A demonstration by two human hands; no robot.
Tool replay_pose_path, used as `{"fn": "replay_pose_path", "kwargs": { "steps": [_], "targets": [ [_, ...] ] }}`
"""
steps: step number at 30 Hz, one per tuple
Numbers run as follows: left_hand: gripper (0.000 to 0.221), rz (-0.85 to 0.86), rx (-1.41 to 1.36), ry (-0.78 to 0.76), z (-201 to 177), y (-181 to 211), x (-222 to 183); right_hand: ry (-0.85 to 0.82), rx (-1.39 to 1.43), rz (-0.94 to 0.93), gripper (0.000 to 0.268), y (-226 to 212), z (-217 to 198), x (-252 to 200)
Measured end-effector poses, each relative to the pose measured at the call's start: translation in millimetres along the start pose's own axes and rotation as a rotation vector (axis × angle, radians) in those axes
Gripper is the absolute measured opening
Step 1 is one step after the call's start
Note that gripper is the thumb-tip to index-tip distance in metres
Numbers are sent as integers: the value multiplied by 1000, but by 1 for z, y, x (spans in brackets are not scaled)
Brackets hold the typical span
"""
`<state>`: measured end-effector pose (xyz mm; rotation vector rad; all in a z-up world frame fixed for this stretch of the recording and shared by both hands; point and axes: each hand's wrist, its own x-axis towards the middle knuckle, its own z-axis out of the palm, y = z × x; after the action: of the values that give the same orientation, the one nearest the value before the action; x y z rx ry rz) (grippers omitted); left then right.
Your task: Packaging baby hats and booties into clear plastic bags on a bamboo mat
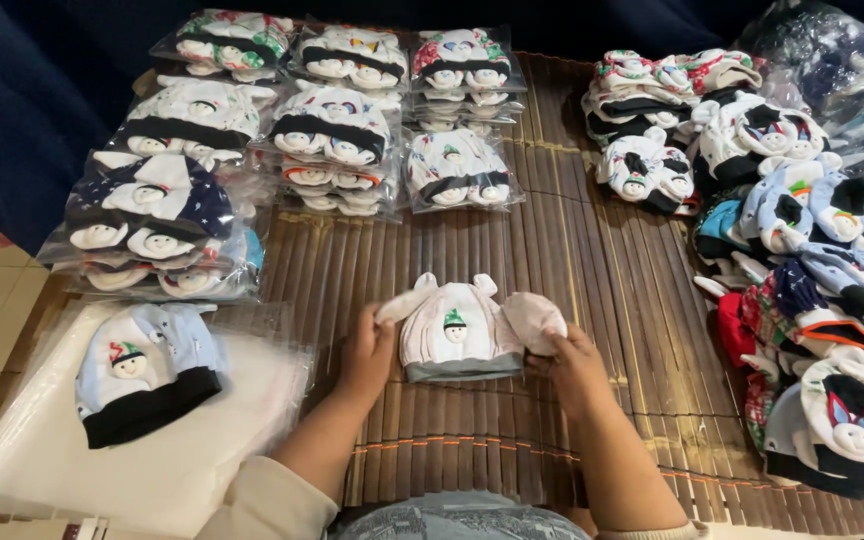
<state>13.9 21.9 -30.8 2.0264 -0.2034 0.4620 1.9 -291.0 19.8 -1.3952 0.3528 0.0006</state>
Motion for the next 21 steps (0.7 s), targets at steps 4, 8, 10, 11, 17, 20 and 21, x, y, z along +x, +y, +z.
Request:
{"fn": "replay_pose_path", "kwargs": {
  "steps": [4,8,10,11,17,20,21],
  "targets": [
    [40,-453,-453,257,-20,28,15,141,137,-85,16,-7,-12,12],
    [35,-51,222,184,-41,47,21,259,-695,-601,32,-16,-8,6],
    [34,-25,406,74,-34,36,14,183,-1018,-644,31,-5,-11,10],
    [33,4,587,-35,-31,31,10,99,-1341,-683,31,1,-12,12],
    [39,128,750,53,-21,29,2,166,-1654,-696,49,25,-7,8],
    [43,136,649,61,-21,35,2,190,-1592,-790,49,30,-9,9],
    [43,134,651,59,-20,38,2,187,-1591,-788,49,33,-11,11]
  ]
}}
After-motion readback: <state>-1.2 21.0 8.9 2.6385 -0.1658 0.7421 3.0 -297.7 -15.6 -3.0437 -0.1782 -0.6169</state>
